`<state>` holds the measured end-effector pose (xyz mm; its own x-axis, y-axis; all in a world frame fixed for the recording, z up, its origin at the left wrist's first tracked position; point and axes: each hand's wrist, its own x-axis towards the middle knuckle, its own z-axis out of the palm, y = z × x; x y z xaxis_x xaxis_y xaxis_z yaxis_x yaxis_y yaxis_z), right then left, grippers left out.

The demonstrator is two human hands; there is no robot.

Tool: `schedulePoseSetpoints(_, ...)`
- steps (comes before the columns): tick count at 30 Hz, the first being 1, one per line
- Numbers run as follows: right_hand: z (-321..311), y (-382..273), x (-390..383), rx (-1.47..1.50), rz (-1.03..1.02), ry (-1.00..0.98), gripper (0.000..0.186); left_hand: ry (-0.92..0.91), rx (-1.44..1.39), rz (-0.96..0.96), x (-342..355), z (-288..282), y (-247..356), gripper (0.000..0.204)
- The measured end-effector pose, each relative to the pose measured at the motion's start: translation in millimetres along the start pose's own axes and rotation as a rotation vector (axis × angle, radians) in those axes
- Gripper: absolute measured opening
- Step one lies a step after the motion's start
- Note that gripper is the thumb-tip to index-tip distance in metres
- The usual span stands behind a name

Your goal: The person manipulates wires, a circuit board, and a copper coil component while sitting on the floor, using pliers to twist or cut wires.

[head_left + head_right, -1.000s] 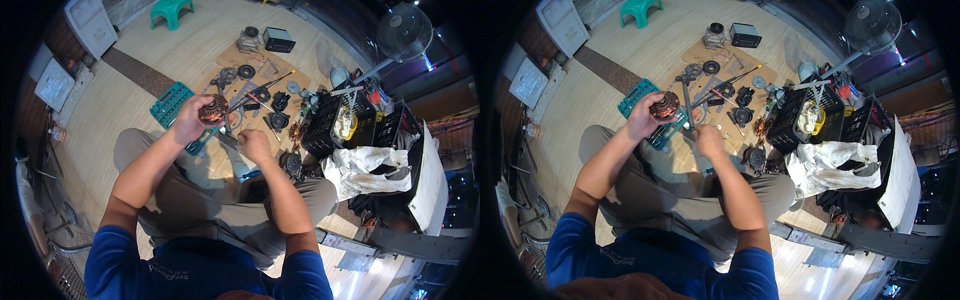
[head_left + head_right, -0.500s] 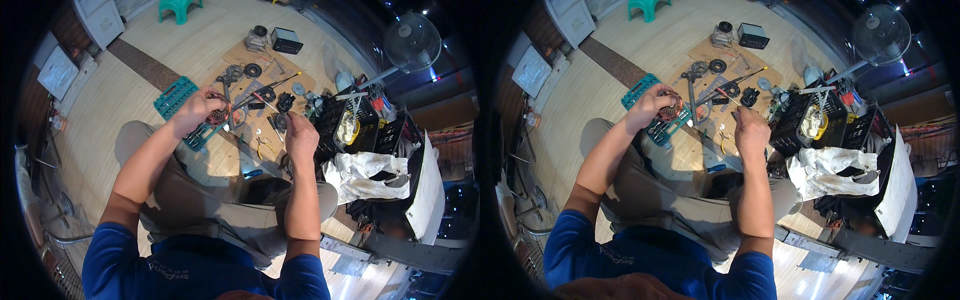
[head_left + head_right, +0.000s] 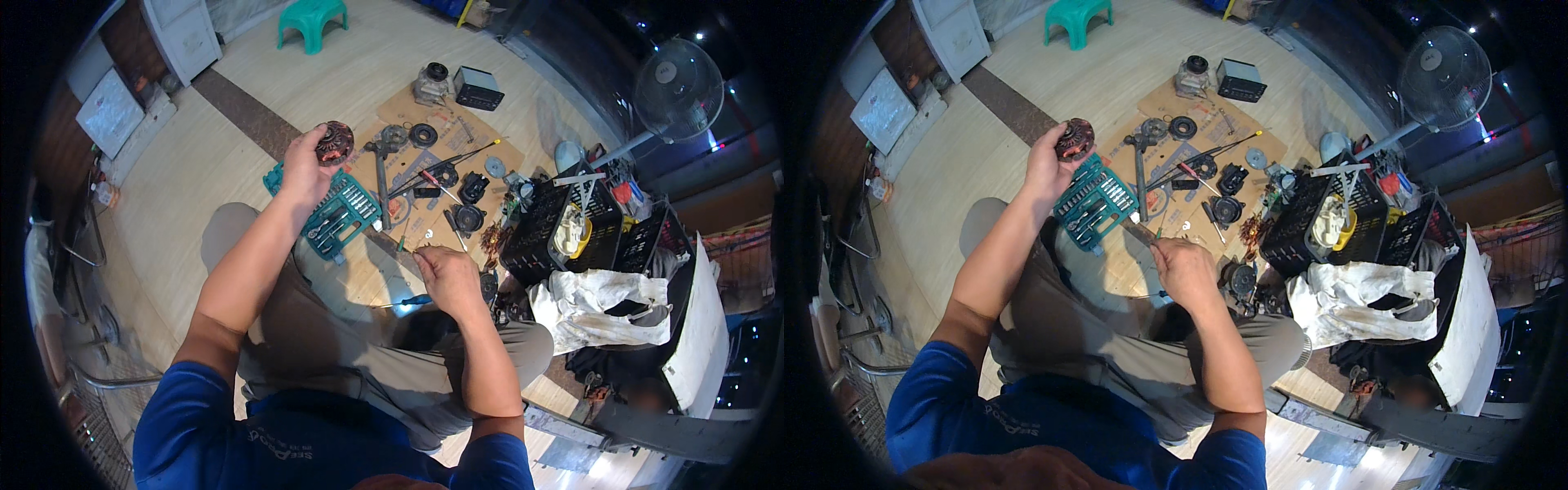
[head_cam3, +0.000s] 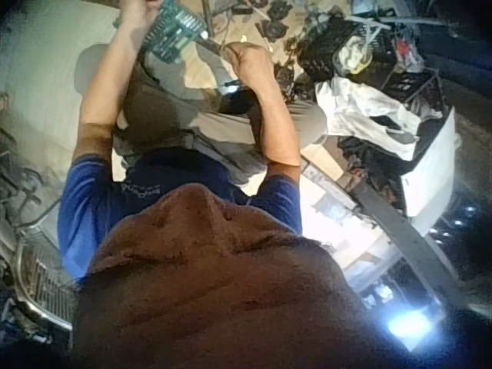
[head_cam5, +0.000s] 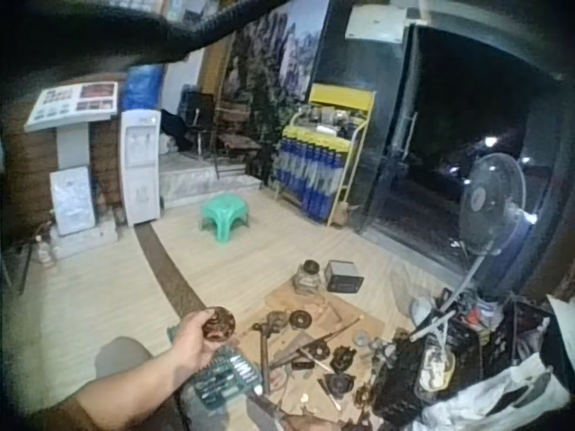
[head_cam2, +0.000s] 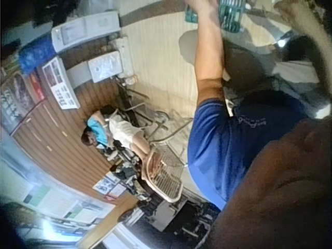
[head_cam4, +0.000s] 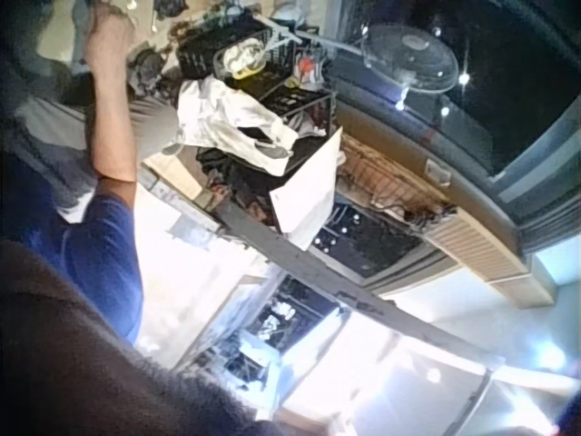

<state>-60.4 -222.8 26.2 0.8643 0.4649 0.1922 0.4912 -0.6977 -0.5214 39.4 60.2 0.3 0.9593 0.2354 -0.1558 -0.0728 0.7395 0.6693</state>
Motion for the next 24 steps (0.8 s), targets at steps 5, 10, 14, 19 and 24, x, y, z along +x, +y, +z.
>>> schedulePoseSetpoints(5, 9, 11, -1, 0.299, 0.143, -0.252, 0.025, -0.056, -0.006, 0.108, -9, 10, 3, 0.019)
schedulePoseSetpoints(10, 6, 21, 5, 0.440, 0.065, -0.234, 0.059, -0.114, 0.122, 0.189, -19, 19, -6, 0.034)
schedulePoseSetpoints(14, 13, 23, 22, 0.513, 0.080, 0.039, 0.056, -0.202, 0.157, 0.171, -32, 28, -18, 0.036)
schedulePoseSetpoints(19, 35, 4, 36, 0.846, 0.218, 0.068, 0.036, -0.292, 0.257, 0.149, -53, 39, -36, 0.037)
schedulePoseSetpoints(24, 54, -17, 41, 1.190, 0.433, -0.011, 0.021, -0.245, 0.206, 0.147, -59, 42, -46, 0.030)
